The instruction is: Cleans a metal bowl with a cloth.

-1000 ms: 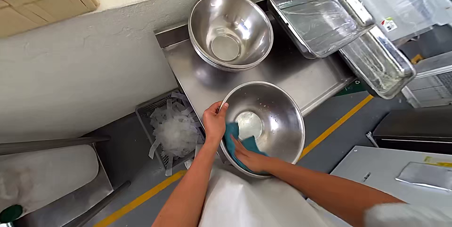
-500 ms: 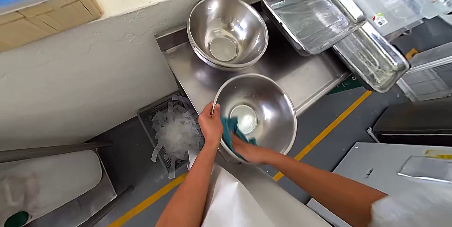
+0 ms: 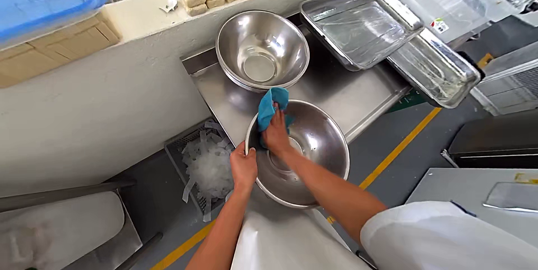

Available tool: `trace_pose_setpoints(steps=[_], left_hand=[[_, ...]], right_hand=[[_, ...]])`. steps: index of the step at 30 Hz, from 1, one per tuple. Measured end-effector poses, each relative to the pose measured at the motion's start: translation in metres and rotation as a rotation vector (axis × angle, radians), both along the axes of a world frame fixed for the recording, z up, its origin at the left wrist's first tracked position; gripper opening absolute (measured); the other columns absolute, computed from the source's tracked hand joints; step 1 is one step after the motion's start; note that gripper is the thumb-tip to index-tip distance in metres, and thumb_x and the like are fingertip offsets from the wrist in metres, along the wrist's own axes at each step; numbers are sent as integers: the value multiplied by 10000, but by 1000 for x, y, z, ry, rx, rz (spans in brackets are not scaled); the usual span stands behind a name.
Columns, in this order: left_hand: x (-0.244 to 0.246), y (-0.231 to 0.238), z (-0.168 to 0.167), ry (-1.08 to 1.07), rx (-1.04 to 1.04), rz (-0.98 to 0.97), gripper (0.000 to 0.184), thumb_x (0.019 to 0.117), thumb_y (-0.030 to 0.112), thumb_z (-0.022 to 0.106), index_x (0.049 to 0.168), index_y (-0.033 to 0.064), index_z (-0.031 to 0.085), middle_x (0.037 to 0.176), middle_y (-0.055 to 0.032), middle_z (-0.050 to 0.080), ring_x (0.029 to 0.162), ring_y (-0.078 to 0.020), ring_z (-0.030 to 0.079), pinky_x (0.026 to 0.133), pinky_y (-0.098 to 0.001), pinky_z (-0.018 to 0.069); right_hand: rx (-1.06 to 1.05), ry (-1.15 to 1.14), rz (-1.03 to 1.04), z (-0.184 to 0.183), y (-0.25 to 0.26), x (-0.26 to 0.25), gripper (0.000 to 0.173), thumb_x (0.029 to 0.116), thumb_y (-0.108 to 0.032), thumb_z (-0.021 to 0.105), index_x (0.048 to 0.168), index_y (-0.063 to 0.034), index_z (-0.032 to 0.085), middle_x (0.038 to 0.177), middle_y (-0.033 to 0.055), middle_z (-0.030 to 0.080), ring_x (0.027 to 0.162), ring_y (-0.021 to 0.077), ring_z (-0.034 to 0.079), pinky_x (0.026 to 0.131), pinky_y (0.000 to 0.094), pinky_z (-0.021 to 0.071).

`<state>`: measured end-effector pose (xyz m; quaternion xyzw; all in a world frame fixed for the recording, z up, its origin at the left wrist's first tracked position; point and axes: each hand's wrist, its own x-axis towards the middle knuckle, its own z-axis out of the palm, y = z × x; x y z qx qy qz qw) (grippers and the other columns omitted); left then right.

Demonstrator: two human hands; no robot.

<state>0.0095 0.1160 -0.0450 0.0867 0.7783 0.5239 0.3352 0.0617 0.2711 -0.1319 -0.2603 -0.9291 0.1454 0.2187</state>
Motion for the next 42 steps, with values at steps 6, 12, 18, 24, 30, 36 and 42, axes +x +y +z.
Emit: trace_pose_setpoints(steps=[6, 12, 18, 24, 30, 36, 42], left_hand=[[4, 14, 15, 124, 46, 43, 185, 979, 2, 597, 1097, 57, 728, 933, -125, 751, 822, -232, 733, 746, -484, 596], [-7, 9, -4, 182, 99, 54, 166, 980, 20, 641, 1116, 38, 733, 850, -105, 730, 715, -182, 670, 689, -404, 556], [-14, 8, -6, 157, 95, 40, 145, 985, 37, 647, 1104, 47, 729, 821, -95, 721, 677, -177, 657, 650, -388, 546], [-20, 6, -1, 153, 127, 28, 173, 973, 19, 639, 1118, 39, 732, 856, -89, 738, 734, -146, 684, 712, -365, 566], [-23, 7, -1, 119, 90, 26, 194, 986, 37, 629, 1151, 55, 728, 909, -103, 750, 799, -181, 712, 765, -413, 580], [-13, 14, 0, 126, 87, -40, 206, 993, 35, 609, 1159, 50, 730, 975, -109, 757, 890, -196, 731, 840, -444, 593], [-17, 6, -1, 201, 127, 70, 195, 992, 36, 615, 1153, 17, 724, 980, -118, 750, 877, -179, 718, 837, -408, 585]], right_hand=[[54, -487, -5, -23, 45, 88, 757, 1082, -528, 240, 1632, -8, 222, 1701, 256, 134, 1583, 427, 116, 1231, 681, 91], [-1208, -408, 346, 79, -94, 86, 601, 1106, -243, 255, 1620, 56, 163, 1708, 242, 100, 1603, 290, 87, 1303, 453, 81], [-1650, 200, -122, 124, -93, 107, 274, 947, -134, 426, 1052, -72, 672, 894, 35, 709, 821, 121, 692, 744, 335, 591], [-728, -105, -21, 118, 29, 126, 451, 1114, -302, 359, 1339, -28, 637, 1255, 128, 703, 1176, 210, 666, 1055, 447, 514], [-62, -398, 493, 114, 34, 129, 449, 1030, -279, 521, 1407, -48, 604, 1501, 173, 541, 1405, 315, 516, 1153, 498, 438], [114, -516, 593, -19, 58, 90, 658, 1074, -554, 296, 1550, -136, 474, 1648, 160, 367, 1559, 345, 270, 1254, 629, 127], [-863, -242, 138, 43, -104, 43, 674, 1124, -397, 220, 1648, -3, 66, 1725, 216, -11, 1603, 359, -35, 1269, 634, -2]])
